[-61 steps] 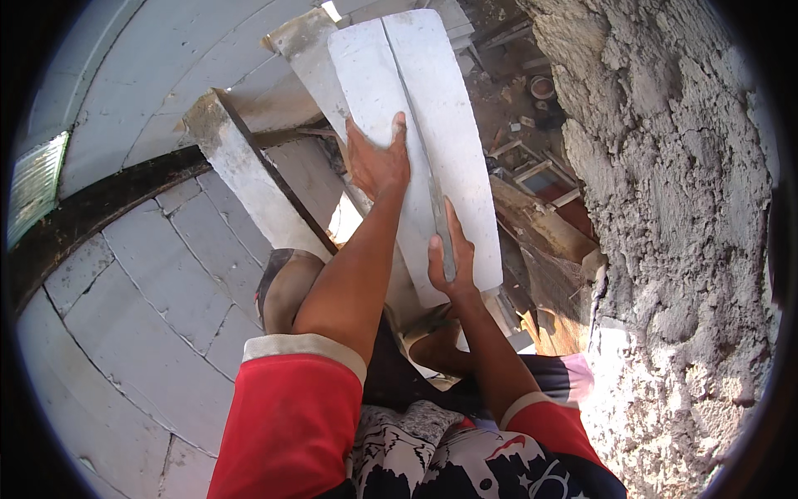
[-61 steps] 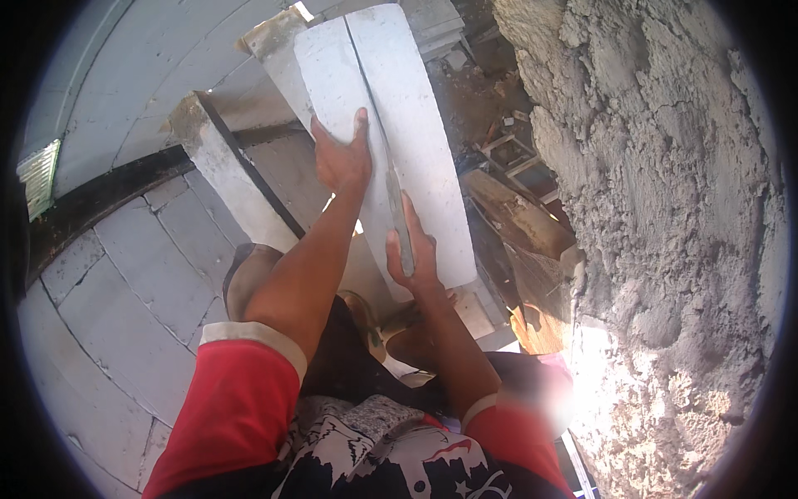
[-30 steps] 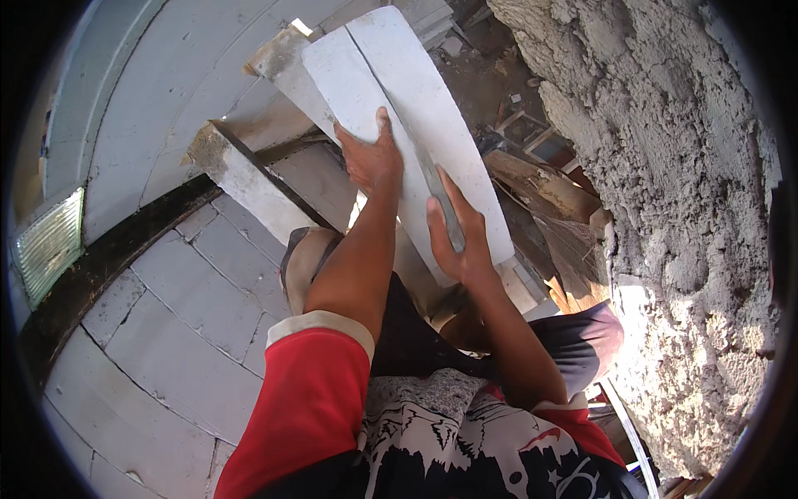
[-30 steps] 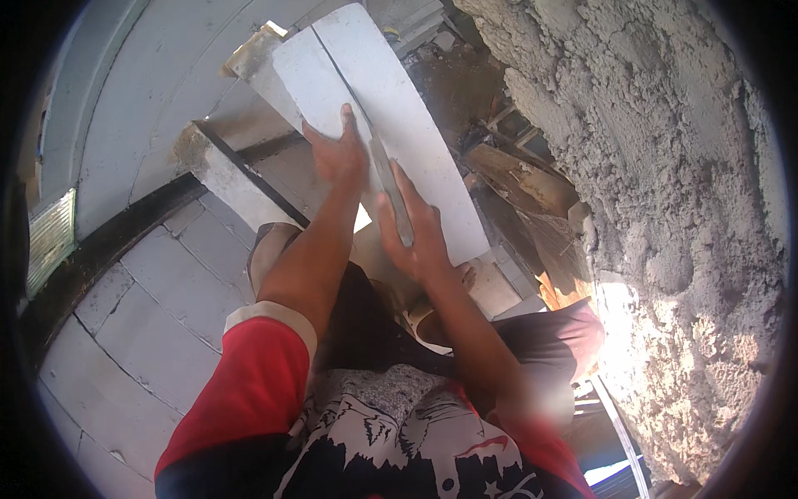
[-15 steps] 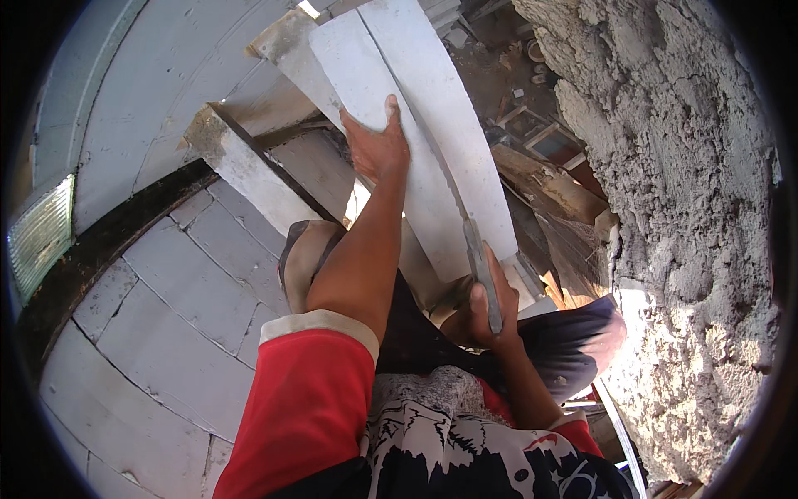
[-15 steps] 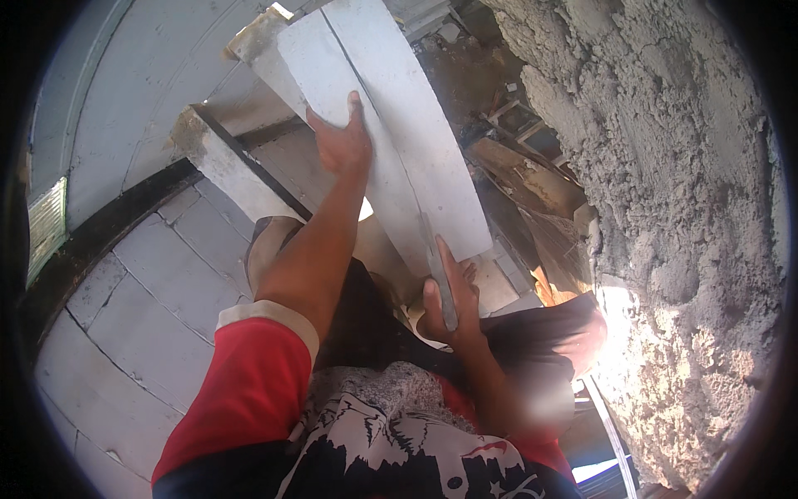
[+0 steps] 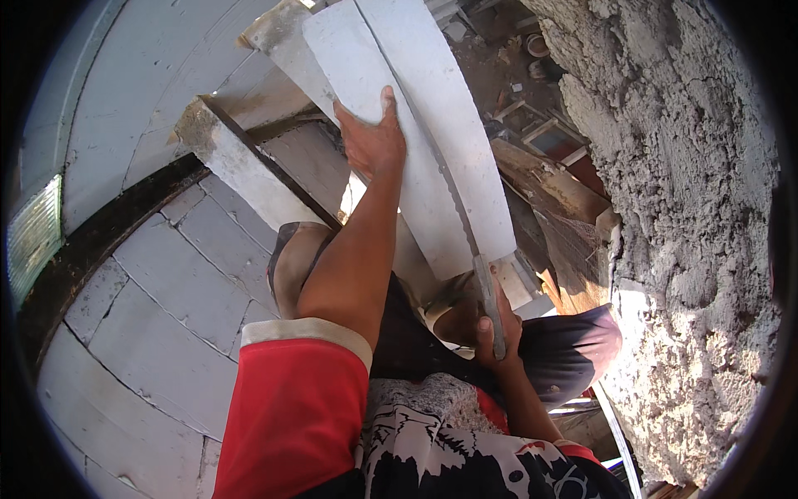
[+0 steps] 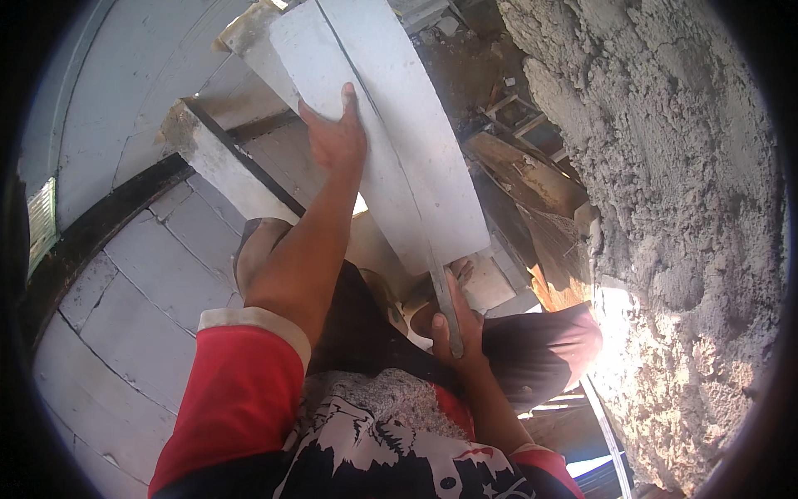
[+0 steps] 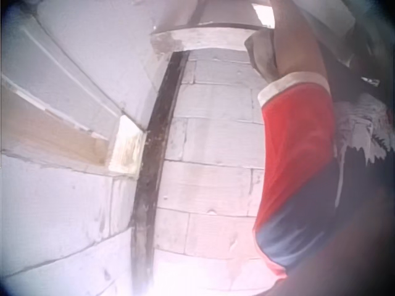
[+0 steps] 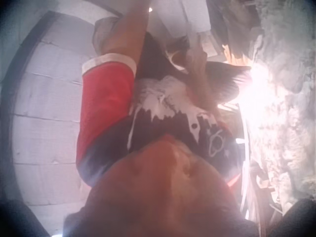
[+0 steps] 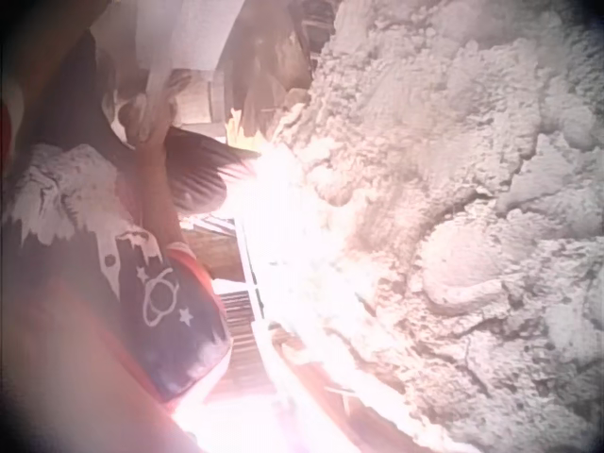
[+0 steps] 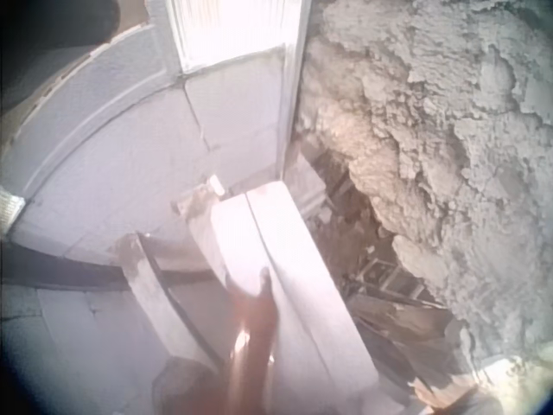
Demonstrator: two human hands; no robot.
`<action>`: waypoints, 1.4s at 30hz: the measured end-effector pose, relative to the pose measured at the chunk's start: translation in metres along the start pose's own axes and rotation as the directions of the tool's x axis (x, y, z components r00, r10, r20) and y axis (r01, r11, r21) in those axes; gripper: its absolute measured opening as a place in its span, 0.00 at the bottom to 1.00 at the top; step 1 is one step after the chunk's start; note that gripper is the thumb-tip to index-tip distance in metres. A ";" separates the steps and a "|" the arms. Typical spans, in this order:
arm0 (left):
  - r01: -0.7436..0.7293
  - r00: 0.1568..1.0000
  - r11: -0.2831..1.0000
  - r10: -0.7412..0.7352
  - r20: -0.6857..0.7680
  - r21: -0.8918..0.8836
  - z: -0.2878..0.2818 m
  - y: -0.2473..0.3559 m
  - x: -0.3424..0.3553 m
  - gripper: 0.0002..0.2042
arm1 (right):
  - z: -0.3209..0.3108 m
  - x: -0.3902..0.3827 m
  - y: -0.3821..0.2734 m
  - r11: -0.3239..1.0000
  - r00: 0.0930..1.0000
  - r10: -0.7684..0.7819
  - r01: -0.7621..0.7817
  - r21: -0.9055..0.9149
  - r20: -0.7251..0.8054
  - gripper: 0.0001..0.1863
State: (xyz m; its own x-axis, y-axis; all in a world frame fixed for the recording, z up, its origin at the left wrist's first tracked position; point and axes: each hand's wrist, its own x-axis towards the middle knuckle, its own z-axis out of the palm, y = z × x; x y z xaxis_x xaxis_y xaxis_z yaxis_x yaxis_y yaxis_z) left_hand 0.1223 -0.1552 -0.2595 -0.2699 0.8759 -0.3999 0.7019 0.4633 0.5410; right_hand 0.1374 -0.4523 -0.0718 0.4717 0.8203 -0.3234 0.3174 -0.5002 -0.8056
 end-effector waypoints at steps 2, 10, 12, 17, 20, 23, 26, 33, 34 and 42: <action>0.020 1.000 0.998 -0.020 0.007 0.052 0.001 0.006 -0.001 0.51 | 0.013 0.048 0.006 0.999 1.000 -0.016 0.016 -0.028 0.001 0.32; -0.026 1.000 0.999 0.026 0.015 -0.036 0.002 0.011 0.003 0.52 | 0.016 0.054 0.006 0.977 0.998 0.070 -0.067 0.201 -0.007 0.31; 0.000 1.000 1.000 0.000 -0.005 -0.003 -0.002 -0.001 -0.003 0.52 | 0.001 -0.007 0.021 0.981 0.999 0.037 -0.037 0.191 -0.001 0.32; 0.048 0.992 0.999 -0.047 0.120 -0.005 -0.004 0.022 -0.014 0.50 | 0.031 0.099 0.022 0.983 0.995 0.100 -0.100 0.153 0.005 0.31; 0.043 0.993 0.999 -0.045 0.108 0.020 -0.004 0.017 -0.011 0.51 | 0.039 0.125 0.016 0.987 0.999 0.042 -0.036 0.157 -0.035 0.31; 0.002 0.989 1.000 -0.004 0.145 0.016 -0.009 0.010 0.001 0.53 | 0.008 0.060 0.010 0.990 0.997 0.071 -0.069 0.127 -0.008 0.34; -0.092 0.979 0.995 0.084 0.187 0.033 -0.012 -0.002 0.006 0.54 | -0.039 -0.033 -0.009 0.984 0.984 0.175 -0.176 0.018 0.026 0.40; -0.465 0.865 0.878 0.478 0.152 -0.112 0.004 -0.037 0.021 0.51 | -0.006 0.020 -0.001 0.990 0.991 0.134 -0.134 -0.039 -0.002 0.39; -0.468 0.860 0.872 0.487 0.156 -0.142 0.006 -0.036 0.020 0.51 | 0.007 0.069 0.003 0.979 0.979 0.202 -0.202 -0.026 0.028 0.40; -0.468 0.866 0.862 0.491 0.094 -0.192 -0.003 -0.041 0.024 0.50 | -0.018 -0.062 0.034 0.989 0.991 0.136 -0.134 -0.064 0.019 0.42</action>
State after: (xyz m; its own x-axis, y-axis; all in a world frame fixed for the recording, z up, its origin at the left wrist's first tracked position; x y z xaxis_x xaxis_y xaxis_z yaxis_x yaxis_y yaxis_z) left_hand 0.0852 -0.1525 -0.2888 0.1733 0.9733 -0.1503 0.6052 0.0152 0.7959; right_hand 0.1339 -0.5247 -0.0700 0.4945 0.7500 -0.4392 0.3032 -0.6225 -0.7215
